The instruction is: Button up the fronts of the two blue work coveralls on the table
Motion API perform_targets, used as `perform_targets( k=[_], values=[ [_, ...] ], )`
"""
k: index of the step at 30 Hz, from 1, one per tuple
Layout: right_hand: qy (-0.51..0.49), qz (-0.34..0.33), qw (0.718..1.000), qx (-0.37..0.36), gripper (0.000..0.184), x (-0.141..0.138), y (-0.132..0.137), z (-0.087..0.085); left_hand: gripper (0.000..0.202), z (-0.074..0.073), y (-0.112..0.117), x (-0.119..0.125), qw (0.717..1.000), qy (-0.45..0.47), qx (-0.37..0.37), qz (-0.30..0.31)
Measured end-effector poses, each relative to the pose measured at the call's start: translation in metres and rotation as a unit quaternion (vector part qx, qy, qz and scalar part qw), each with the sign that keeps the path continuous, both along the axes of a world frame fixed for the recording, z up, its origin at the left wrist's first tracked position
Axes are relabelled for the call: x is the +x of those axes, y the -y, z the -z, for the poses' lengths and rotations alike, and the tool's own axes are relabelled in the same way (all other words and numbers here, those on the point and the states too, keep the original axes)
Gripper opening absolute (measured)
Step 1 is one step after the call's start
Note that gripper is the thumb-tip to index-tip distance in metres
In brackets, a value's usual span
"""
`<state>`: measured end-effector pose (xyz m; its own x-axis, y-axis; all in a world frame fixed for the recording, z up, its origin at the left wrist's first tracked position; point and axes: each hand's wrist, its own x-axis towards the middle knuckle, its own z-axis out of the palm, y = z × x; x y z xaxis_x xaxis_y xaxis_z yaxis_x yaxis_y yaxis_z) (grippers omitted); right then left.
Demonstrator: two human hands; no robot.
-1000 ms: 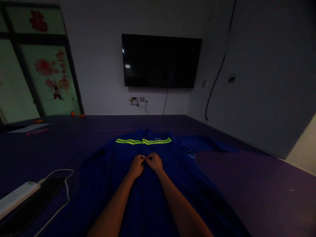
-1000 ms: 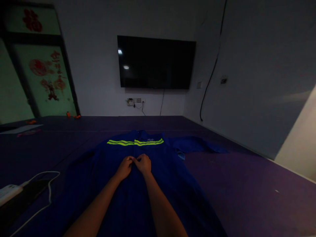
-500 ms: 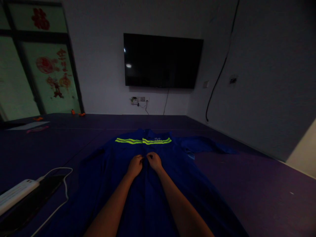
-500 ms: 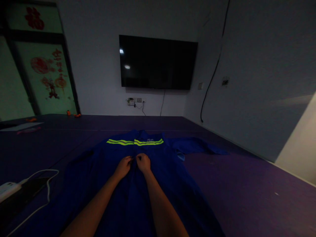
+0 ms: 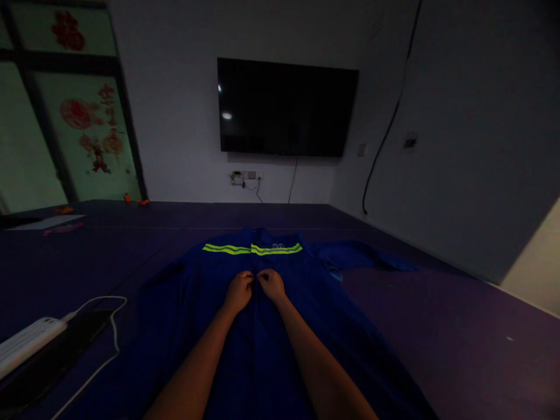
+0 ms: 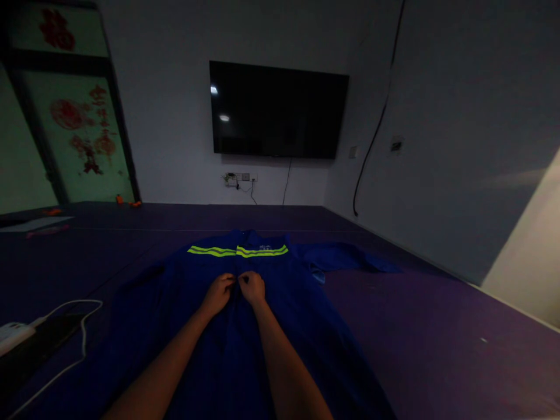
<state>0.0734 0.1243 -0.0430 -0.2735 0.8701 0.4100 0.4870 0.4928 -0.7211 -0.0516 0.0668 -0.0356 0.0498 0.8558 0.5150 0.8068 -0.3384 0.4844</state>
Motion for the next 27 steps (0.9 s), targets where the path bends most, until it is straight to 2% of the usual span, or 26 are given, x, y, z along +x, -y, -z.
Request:
perform_targets(
  k=[4, 9, 12, 17, 27],
  values=[
    [0.000, 0.002, 1.000, -0.004, 0.019, -0.0002, 0.0003, -0.0002, 0.041, -0.0006, 0.0000, -0.0010, 1.000, 0.025, 0.013, -0.004],
    [0.006, 0.004, 1.000, -0.010, 0.022, -0.0009, -0.0011, 0.0005, 0.031, -0.0033, -0.0017, 0.0006, 0.995, 0.100, 0.001, -0.012],
    [0.013, 0.003, 1.000, -0.009, 0.022, -0.0010, -0.0010, -0.0001, 0.029, -0.0029, -0.0033, 0.0012, 0.986, 0.162, -0.009, -0.032],
    [0.016, 0.005, 1.000, 0.000, 0.021, -0.0008, 0.0010, -0.0017, 0.033, 0.0017, -0.0067, -0.0014, 0.968, 0.246, -0.029, -0.027],
    [0.011, 0.000, 1.000, 0.009, 0.020, -0.0006, 0.0048, -0.0058, 0.037, 0.0049, -0.0077, -0.0046, 0.936, 0.342, -0.085, 0.001]
  ],
)
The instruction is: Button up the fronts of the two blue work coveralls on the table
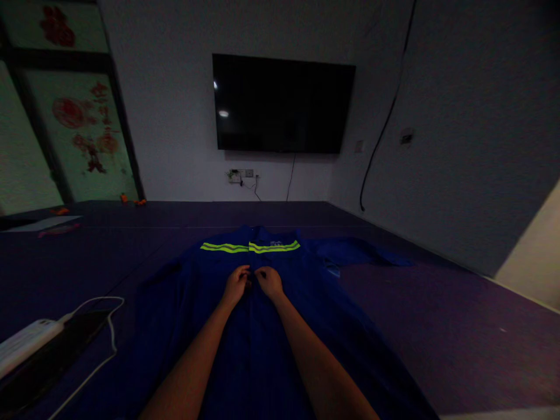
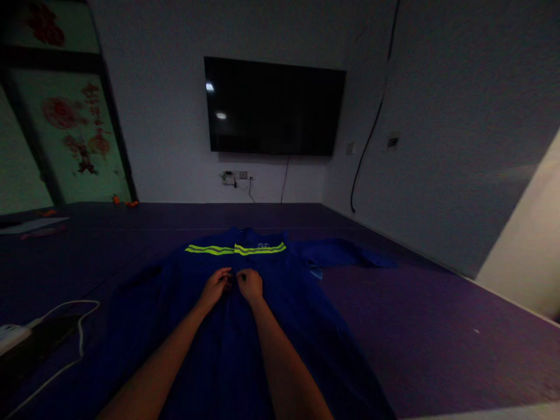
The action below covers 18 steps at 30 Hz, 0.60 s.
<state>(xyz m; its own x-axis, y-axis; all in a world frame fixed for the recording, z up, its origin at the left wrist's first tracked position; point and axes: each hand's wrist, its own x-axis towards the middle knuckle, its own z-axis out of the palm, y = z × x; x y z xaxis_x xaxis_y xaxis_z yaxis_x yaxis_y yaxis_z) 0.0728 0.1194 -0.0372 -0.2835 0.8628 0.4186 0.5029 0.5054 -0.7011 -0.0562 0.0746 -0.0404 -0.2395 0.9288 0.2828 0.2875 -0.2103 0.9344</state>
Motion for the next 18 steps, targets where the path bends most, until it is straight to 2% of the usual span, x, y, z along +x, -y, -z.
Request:
perform_targets(
  k=[18],
  values=[
    [-0.016, -0.011, 1.000, 0.004, 0.018, 0.0006, -0.0017, 0.0002, 0.036, -0.0022, -0.0009, 0.0006, 0.999, -0.036, -0.002, 0.000]
  ],
)
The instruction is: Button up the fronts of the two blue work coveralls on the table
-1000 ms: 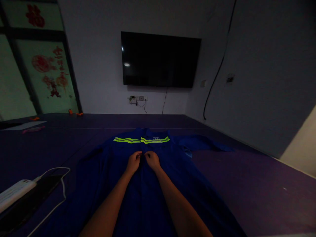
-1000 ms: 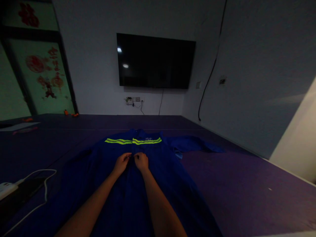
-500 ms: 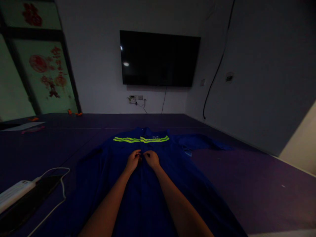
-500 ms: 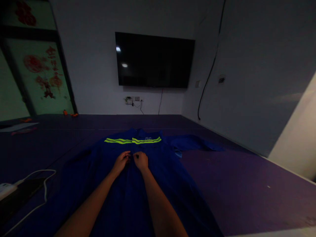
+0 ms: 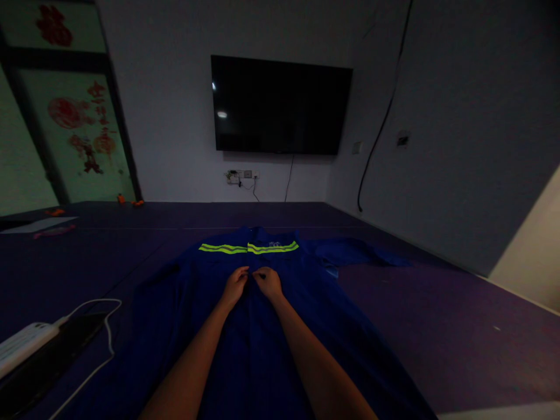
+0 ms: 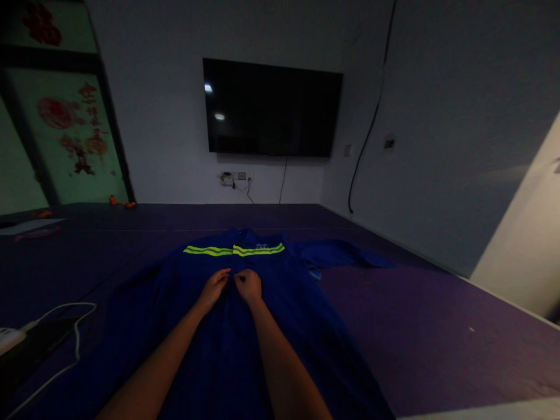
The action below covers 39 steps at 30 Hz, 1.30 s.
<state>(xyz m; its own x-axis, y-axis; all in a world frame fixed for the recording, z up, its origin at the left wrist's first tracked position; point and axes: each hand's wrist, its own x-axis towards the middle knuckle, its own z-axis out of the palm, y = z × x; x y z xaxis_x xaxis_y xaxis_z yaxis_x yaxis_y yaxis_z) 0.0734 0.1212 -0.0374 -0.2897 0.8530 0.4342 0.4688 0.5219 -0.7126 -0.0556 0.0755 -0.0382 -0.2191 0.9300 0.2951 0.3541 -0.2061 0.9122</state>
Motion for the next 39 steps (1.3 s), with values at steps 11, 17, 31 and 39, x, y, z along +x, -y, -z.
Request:
perform_targets(
  k=[11, 17, 31, 39],
  values=[
    [0.000, 0.010, 1.000, -0.004, 0.019, -0.0002, 0.0033, -0.0011, 0.035, 0.0041, -0.0036, -0.0008, 1.000, -0.020, 0.023, -0.008],
    [0.016, 0.013, 1.000, 0.005, 0.020, -0.0004, 0.0036, -0.0014, 0.034, 0.0062, -0.0059, -0.0009, 0.998, -0.041, 0.035, -0.016],
    [0.089, 0.017, 0.995, 0.042, 0.015, 0.0004, 0.0081, -0.0058, 0.032, 0.0030, -0.0039, -0.0008, 0.998, -0.045, 0.037, -0.022],
    [0.114, 0.029, 0.992, 0.046, 0.012, 0.0001, 0.0091, -0.0057, 0.030, -0.0001, 0.0009, 0.0006, 0.996, -0.074, 0.037, -0.028]
  ],
)
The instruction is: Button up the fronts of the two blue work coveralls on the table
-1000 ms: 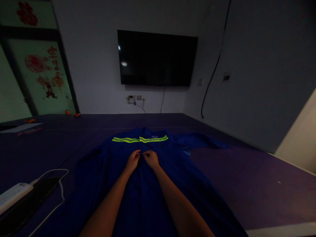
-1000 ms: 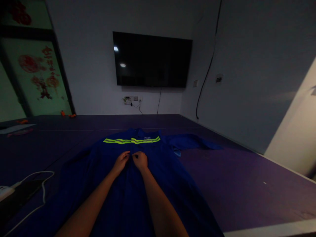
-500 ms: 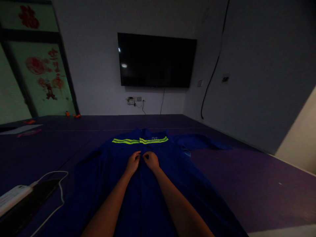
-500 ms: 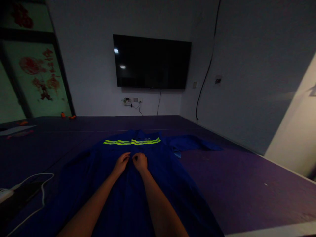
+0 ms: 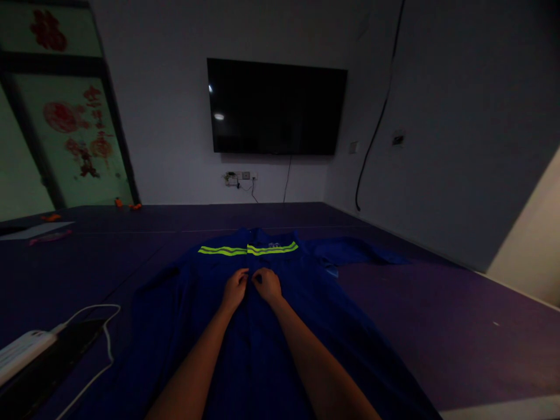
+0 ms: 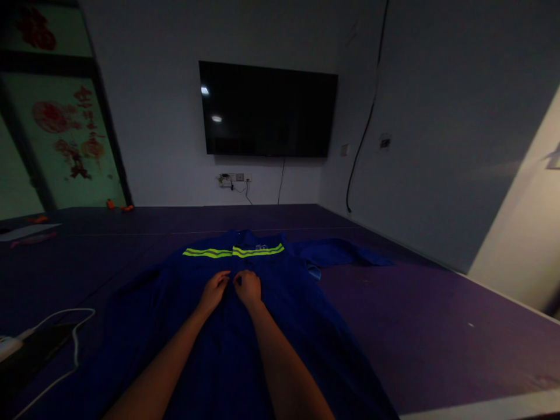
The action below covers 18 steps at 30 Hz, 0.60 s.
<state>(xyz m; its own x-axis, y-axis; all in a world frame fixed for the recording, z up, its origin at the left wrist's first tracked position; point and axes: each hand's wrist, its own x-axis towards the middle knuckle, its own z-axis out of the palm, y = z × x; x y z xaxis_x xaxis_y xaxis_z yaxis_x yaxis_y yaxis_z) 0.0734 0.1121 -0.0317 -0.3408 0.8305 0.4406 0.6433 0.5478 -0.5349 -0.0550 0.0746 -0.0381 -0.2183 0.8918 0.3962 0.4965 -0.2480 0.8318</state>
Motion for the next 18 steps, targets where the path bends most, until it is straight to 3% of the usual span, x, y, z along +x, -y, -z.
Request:
perform_targets(
  k=[18],
  values=[
    [0.026, 0.012, 1.000, 0.003, 0.011, -0.002, 0.000, 0.003, 0.024, -0.010, 0.008, 0.006, 0.987, -0.153, 0.040, -0.038]
  ],
)
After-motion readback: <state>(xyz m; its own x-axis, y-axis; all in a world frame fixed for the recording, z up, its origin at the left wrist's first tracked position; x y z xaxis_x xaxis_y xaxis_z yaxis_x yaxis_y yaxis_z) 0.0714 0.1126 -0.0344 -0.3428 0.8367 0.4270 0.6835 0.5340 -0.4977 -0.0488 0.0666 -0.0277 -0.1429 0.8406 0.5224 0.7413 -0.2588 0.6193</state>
